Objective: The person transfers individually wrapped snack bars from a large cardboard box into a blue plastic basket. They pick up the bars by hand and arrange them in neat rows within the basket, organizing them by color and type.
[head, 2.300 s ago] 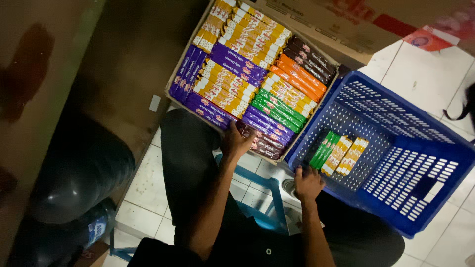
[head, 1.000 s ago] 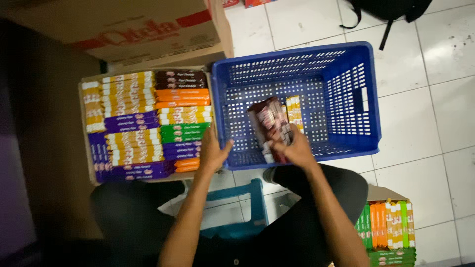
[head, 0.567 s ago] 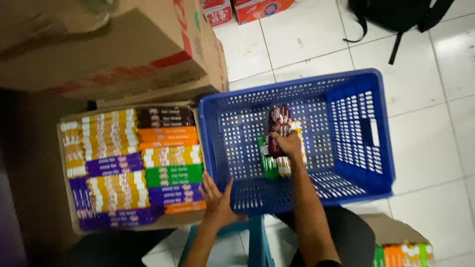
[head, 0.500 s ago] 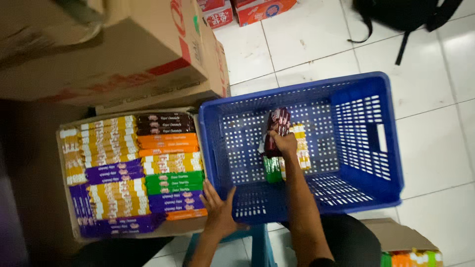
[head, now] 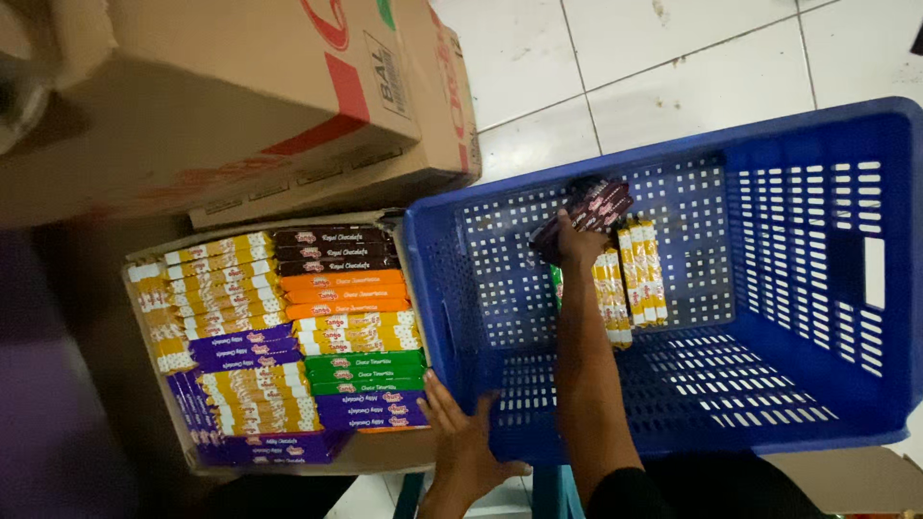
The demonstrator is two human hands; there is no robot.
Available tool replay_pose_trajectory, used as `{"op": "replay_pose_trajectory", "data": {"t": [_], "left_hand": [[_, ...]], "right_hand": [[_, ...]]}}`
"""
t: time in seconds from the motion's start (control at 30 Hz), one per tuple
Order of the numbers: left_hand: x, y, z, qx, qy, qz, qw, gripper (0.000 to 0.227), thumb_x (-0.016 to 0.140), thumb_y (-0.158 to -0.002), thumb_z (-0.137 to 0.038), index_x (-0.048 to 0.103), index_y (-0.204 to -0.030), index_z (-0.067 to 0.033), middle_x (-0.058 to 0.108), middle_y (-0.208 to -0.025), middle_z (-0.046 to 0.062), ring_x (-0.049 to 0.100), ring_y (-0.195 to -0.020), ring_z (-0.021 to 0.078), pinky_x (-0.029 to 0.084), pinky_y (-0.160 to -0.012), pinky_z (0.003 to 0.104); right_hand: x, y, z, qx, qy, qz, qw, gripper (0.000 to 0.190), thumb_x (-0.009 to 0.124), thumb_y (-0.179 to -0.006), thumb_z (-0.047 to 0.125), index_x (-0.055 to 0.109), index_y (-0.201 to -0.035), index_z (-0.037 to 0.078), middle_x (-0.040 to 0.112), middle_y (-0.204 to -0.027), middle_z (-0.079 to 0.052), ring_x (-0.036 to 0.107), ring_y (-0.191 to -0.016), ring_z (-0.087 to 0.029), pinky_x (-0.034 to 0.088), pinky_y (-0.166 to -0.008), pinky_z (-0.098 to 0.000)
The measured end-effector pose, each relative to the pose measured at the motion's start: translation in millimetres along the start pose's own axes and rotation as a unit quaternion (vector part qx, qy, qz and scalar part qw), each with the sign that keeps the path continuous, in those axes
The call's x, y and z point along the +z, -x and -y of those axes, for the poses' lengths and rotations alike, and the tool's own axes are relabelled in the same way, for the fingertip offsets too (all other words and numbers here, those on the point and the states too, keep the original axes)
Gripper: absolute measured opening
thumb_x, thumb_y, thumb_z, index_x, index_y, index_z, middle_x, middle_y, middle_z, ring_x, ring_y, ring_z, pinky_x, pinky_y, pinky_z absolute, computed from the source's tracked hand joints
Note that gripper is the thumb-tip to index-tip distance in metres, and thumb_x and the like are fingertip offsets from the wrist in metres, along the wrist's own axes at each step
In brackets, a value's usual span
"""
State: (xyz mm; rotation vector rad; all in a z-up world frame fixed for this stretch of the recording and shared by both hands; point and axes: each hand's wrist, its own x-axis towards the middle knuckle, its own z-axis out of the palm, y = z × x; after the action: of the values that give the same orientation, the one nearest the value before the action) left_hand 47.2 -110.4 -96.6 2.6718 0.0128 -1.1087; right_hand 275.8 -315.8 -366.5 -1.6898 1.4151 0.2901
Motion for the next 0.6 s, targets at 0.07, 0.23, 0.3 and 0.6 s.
{"op": "replay_pose_trajectory", "data": {"t": [0.07,0.23,0.3,0.6], "left_hand": [[-9.8,-1.5,-1.4,-0.004,0.019,0.016,1.0,0.124,0.106,-0.04,-0.072,0.045,-0.14,-0.0299,-0.023,-0.148,0.055,-0.016,-0.143,0.0701,0.003,-0.115,0.076],[-3.8,0.1,3.5,0.031,0.029,-0.02,0.999,0.124,0.104,-0.04,-0.073,0.045,-0.138,-0.0251,-0.02,-0.148,0.056,-0.014,-0.142,0.0719,0.008,-0.111,0.08],[7.8,0.8,9.3,0.059,0.041,-0.063,0.995,0.125,0.101,-0.041,-0.076,0.049,-0.14,-0.0199,-0.02,-0.15,0.053,-0.015,-0.142,0.0706,0.004,-0.109,0.083],[-22.3,28.5,13.6,0.092,0.149,-0.111,0.978,0.077,0.09,-0.065,-0.048,0.067,-0.131,-0.0149,-0.011,-0.166,0.035,-0.006,-0.156,0.0501,0.009,-0.12,0.072]], "right_hand": [[-4.9,7.3,-0.1,0.014,-0.022,0.011,1.0,0.097,0.088,-0.074,0.051,0.042,-0.14,-0.005,0.058,-0.142,-0.024,0.06,-0.129,-0.036,0.048,-0.109,-0.0386],[-45.9,41.8,-5.3,-0.1,-0.098,0.068,0.988,0.078,0.082,-0.079,0.035,0.051,-0.144,0.006,0.063,-0.142,-0.013,0.06,-0.131,-0.028,0.043,-0.112,-0.0358],[-67.8,61.9,-13.8,-0.098,-0.015,0.144,0.985,0.056,0.075,-0.08,0.05,0.063,-0.12,0.012,0.072,-0.109,-0.01,0.068,-0.094,-0.023,0.053,-0.069,-0.0389],[-200.7,246.6,-15.7,-0.274,0.327,0.397,0.812,0.052,0.049,-0.077,0.019,0.066,-0.117,-0.009,0.069,-0.11,-0.042,0.06,-0.116,-0.062,0.048,-0.097,-0.0677]]}}
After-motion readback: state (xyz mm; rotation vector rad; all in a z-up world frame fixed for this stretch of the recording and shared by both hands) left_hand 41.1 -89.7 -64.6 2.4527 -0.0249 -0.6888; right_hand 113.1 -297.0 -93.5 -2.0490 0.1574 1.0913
